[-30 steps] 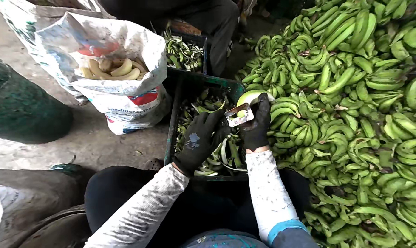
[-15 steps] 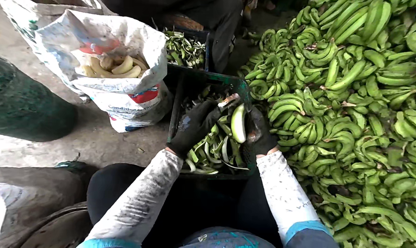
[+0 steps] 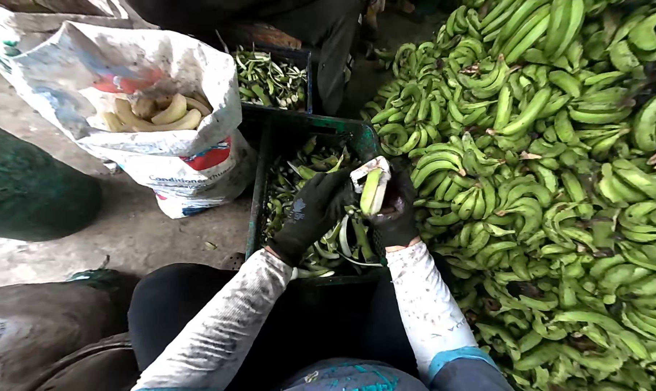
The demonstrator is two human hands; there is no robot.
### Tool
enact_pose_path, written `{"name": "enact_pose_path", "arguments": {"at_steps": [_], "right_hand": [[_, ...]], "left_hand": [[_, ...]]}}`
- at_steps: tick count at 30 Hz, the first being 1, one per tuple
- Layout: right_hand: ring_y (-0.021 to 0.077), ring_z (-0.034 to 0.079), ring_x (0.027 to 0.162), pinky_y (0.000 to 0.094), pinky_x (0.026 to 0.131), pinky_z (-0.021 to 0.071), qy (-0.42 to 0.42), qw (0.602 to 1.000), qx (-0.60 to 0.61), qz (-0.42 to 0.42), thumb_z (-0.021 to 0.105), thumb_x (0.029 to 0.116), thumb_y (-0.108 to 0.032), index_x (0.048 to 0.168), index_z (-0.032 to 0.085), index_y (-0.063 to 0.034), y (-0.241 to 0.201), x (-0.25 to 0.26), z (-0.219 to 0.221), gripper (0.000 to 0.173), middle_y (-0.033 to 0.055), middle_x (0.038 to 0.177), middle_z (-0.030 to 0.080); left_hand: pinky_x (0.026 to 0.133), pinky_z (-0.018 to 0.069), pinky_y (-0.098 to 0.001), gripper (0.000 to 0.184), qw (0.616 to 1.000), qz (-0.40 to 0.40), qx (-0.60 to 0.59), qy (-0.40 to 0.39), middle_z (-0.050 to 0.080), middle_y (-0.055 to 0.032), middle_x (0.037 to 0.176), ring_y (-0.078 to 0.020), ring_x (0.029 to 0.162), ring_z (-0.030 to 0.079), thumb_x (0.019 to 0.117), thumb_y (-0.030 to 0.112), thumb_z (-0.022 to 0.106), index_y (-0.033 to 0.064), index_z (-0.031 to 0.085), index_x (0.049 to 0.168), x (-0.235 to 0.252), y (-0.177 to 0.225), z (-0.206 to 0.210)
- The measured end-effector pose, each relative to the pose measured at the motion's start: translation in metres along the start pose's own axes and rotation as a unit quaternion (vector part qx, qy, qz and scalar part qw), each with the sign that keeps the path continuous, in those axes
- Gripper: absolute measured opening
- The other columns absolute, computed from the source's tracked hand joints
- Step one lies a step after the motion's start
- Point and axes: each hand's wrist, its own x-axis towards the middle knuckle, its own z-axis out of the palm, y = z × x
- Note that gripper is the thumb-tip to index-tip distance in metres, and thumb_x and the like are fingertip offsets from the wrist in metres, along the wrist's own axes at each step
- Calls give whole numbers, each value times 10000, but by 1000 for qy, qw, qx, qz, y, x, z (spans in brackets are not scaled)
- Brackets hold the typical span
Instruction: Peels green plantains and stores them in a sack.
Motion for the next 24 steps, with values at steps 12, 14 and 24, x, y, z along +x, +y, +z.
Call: {"name": "enact_pose_path", "arguments": {"at_steps": [12,14,24], "right_hand": [[101,624,843,318,693,542,27,878,-457,138,381,1081,-388,1280,632,-184,-13,-25,18,380,14,1071,667],[68,591,658,244,548,509,32,901,-400,163,375,1070,-409,1238,625,-196,-11,-22,16,369,-6,897,652],[164,697,920,378,804,609,88,987,25,134,401,1060,-414,1208,624,-124,-13,-2,-29,394,57,1040,706]], "left_hand": [[782,551,-455,493,978,-202,-53,-20,686,-106,1042,-209,873,663,1080,491,411,115,620,1321,-7,-4,-25],[747,533,-447,496,965,-248,-82,-17,653,-94,947,-192,806,627,1078,489,403,90,628,1269,-3,-15,-29],[822,533,-558,501,990,64,125,-30,676,-157,1063,-367,975,652,983,452,545,121,640,1346,-20,-11,-12]]}}
